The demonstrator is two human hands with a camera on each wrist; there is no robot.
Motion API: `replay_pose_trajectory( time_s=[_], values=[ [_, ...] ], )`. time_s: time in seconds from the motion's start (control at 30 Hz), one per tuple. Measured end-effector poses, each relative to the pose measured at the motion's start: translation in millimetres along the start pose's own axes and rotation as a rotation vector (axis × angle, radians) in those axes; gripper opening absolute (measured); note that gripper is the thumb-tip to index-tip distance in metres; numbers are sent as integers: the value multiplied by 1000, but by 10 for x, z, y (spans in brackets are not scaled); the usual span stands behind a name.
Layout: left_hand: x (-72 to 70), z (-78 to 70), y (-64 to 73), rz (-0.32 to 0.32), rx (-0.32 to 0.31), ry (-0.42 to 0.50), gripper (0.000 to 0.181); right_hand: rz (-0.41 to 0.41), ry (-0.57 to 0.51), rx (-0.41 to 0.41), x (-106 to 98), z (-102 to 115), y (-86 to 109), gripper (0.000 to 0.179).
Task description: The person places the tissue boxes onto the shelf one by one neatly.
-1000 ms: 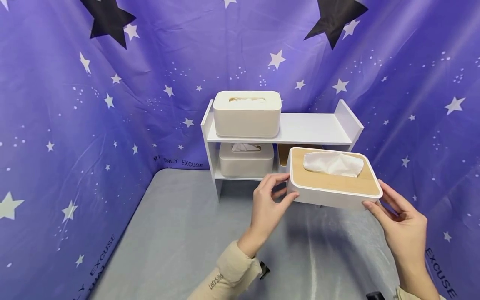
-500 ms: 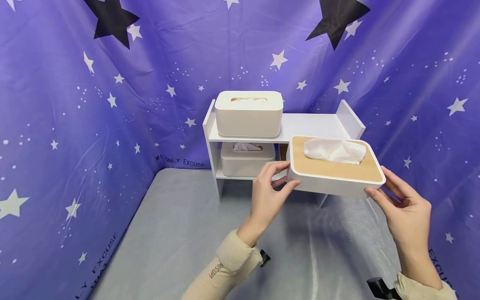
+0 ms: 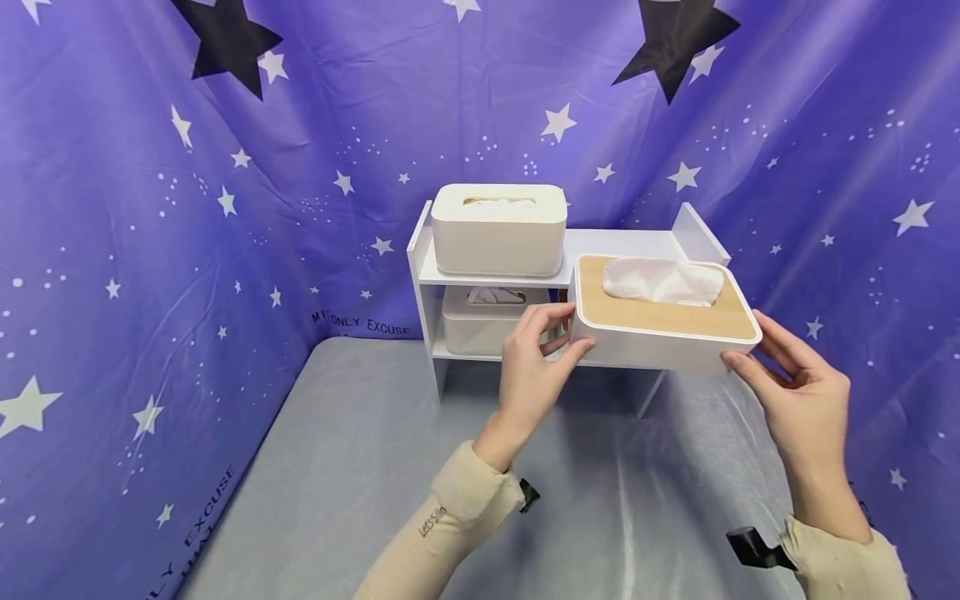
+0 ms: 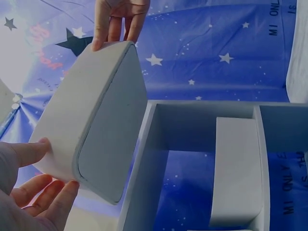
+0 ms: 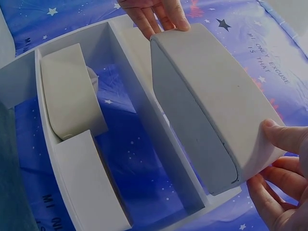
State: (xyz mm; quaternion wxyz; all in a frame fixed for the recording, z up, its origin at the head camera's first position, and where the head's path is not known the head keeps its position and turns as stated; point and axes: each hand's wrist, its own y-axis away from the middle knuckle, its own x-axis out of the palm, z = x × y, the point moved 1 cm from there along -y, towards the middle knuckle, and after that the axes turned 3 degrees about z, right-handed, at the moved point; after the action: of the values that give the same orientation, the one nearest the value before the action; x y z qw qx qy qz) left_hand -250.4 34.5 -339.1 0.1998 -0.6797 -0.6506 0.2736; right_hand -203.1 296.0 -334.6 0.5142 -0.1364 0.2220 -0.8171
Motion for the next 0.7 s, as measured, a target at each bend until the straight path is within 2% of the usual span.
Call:
replay_pose_trajectory(
  time_s=[0.1,0.4,0.5,0.7],
  values=[
    [9,24,-48,1,-3,-25,42,2,-13,9,17,-28,-53,52],
    [22,76,-213,-11,-5,-103,42,0,53,10,81,-73,-271,51],
    [30,106,-268,-12,-16,-106,42,4,75,12,112,-81,-348,50],
    [61,168,-386,-15,-45,-112,42,22,45,20,185,-109,-505,49]
  ],
)
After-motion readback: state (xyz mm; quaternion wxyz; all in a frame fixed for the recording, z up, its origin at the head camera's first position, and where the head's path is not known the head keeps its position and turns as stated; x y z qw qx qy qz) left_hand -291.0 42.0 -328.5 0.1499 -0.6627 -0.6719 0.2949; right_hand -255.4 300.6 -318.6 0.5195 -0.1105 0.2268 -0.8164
